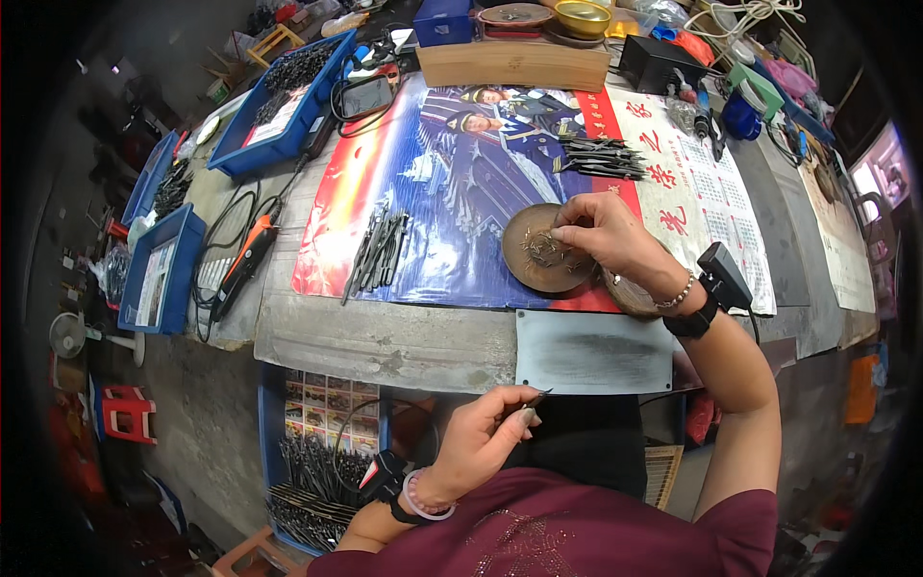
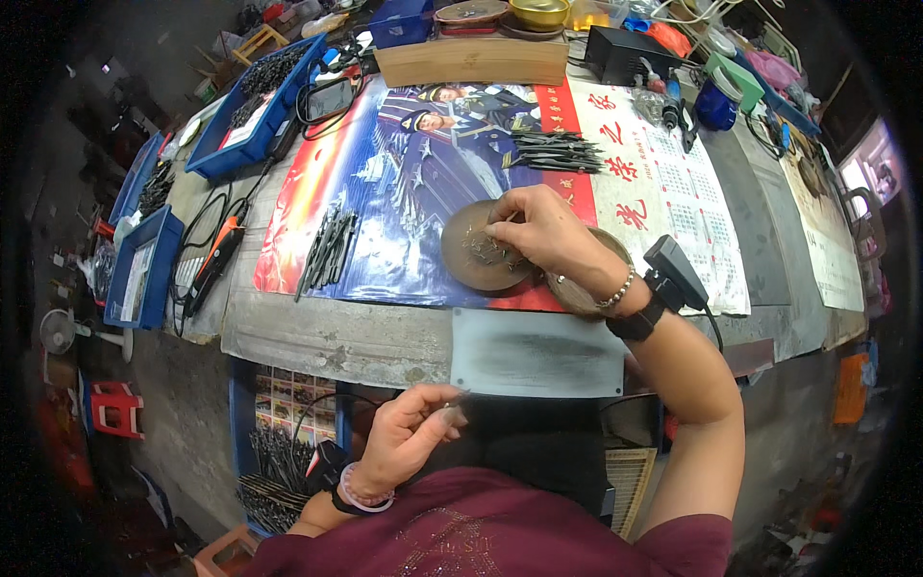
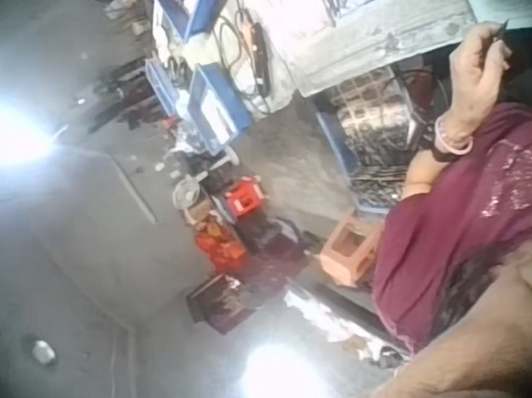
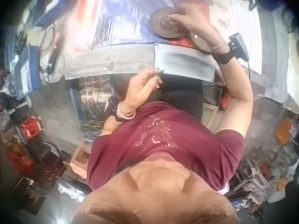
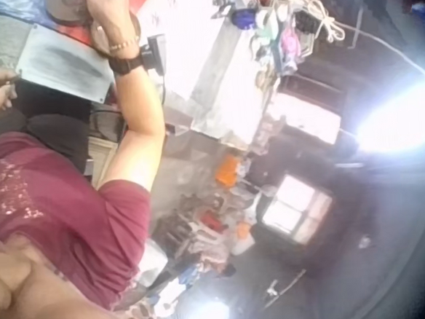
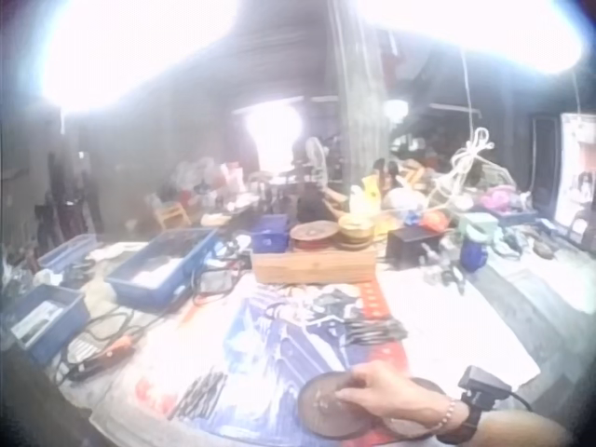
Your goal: The person repeatedly picks small metal rods and white circular pieces from wooden dishes on a cluttered workbench, joins them by hand, and places the assembled units into a blue bin. The person also retrieves additional rods from a tray under the table and continues the same assembly cycle.
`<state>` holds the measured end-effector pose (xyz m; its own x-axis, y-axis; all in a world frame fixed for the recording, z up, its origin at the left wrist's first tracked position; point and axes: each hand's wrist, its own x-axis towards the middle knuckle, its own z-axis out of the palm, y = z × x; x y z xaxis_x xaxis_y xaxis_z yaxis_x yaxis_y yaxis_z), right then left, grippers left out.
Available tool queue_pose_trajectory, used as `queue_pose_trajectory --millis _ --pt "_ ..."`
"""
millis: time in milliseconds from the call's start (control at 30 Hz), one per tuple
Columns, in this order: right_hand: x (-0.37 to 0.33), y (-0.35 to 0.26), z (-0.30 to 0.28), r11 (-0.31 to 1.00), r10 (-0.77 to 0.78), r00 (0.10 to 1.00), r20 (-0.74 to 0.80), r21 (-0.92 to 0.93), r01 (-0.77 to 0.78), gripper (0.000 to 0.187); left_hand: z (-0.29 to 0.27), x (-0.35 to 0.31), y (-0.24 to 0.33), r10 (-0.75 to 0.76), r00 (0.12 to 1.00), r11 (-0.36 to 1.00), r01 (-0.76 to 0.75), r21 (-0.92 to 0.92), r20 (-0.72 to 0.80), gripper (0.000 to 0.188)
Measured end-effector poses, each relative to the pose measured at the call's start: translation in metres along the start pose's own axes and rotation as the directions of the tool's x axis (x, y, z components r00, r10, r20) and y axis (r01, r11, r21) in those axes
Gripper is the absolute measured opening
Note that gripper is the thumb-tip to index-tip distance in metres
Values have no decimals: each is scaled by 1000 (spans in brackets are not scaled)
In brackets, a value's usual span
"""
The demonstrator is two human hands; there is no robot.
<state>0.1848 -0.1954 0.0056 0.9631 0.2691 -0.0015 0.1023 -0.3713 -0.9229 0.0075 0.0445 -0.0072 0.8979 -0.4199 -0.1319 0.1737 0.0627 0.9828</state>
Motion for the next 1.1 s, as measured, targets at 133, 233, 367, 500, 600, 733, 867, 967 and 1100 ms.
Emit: queue_pose_trajectory --millis 133,233,367,500,600,733,867,967,1100 --pt "-5 -7 -4 997 71 997 19 42 -71 14 1 0 0 -1 1000 1000 1 13 -5 25" --pt "-20 -17 -3 958 151 981 120 226 -175 16 1 1 5 16 1000 998 -16 56 0 24" --pt "-62 -31 14 885 158 940 302 380 -270 21 -2 7 14 165 985 955 -173 240 53 18" --pt "-102 -37 26 823 131 876 464 442 -358 22 0 14 19 408 908 787 -405 465 100 15" --pt "-119 -39 27 804 150 845 513 435 -406 21 6 18 21 527 831 620 -518 590 175 21" --pt "-130 -39 28 816 148 851 504 424 -394 21 11 21 25 611 740 406 -598 691 281 26" --pt "-137 -39 30 847 141 873 467 399 -350 21 13 21 30 612 698 277 -630 725 372 27" --pt "-141 -39 31 859 142 887 439 390 -331 20 15 22 33 615 667 204 -650 732 421 28" --pt "-144 -39 31 881 124 908 400 376 -286 20 17 22 34 605 654 149 -653 742 454 28"
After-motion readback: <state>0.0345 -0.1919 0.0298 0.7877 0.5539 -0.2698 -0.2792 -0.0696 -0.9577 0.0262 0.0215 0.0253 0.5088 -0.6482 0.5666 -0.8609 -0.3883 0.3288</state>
